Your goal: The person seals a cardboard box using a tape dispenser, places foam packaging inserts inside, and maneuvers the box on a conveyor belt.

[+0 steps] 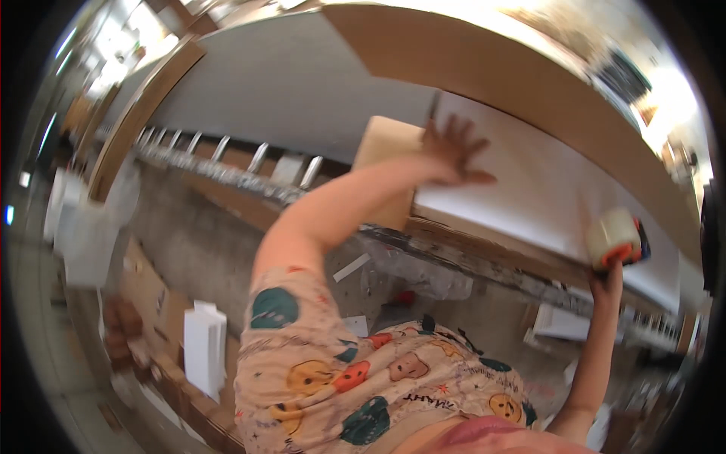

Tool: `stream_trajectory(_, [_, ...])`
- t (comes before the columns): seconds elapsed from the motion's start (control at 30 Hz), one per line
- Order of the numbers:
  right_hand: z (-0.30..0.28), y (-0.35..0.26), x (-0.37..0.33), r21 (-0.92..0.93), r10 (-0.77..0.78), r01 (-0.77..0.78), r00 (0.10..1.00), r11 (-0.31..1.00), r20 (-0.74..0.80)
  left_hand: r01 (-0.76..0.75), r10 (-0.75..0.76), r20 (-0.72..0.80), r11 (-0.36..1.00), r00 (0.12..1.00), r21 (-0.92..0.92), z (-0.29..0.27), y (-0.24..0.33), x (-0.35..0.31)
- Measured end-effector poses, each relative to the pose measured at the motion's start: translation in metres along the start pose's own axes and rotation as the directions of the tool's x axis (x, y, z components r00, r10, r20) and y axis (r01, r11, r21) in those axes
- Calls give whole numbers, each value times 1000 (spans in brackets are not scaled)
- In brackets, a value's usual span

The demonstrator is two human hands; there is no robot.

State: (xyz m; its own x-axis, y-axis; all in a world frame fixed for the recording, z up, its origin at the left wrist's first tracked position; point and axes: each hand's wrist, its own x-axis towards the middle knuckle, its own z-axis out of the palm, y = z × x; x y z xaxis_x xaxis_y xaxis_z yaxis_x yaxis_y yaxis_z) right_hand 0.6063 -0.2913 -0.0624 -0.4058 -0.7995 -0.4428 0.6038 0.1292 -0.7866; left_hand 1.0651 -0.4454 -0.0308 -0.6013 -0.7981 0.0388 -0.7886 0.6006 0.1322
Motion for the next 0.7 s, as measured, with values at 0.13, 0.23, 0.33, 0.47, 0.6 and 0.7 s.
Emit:
stream_trajectory(0.13, [40, -21, -43, 81, 283, -276, 954, 958, -100, -54, 44, -80, 989, 996, -136, 23, 5, 4])
stream_trajectory(0.23, [7, -50, -32, -145, 365, -350, 926, 925, 92, -101, 80, -132, 982, 988, -158, 26, 10, 11])
stream_trajectory(0.33, [-8, -72, -4, -387, 508, -394, 823, 834, 255, -32, 18, -69, 981, 997, -193, 22, 6, -7])
stream_trajectory(0.47, [-30, -98, -15, -570, 563, -361, 795, 738, 225, -17, -3, -128, 989, 992, -148, 23, 3, -21])
stream_trajectory(0.6, [-105, -113, -83, -627, 510, -290, 836, 723, 201, -48, 75, 26, 832, 997, -552, 3, 7, -12])
stream_trajectory(0.7, [-99, -71, -154, -620, 314, -166, 940, 767, 136, 5, 53, 159, 938, 986, -346, -20, -1, -18])
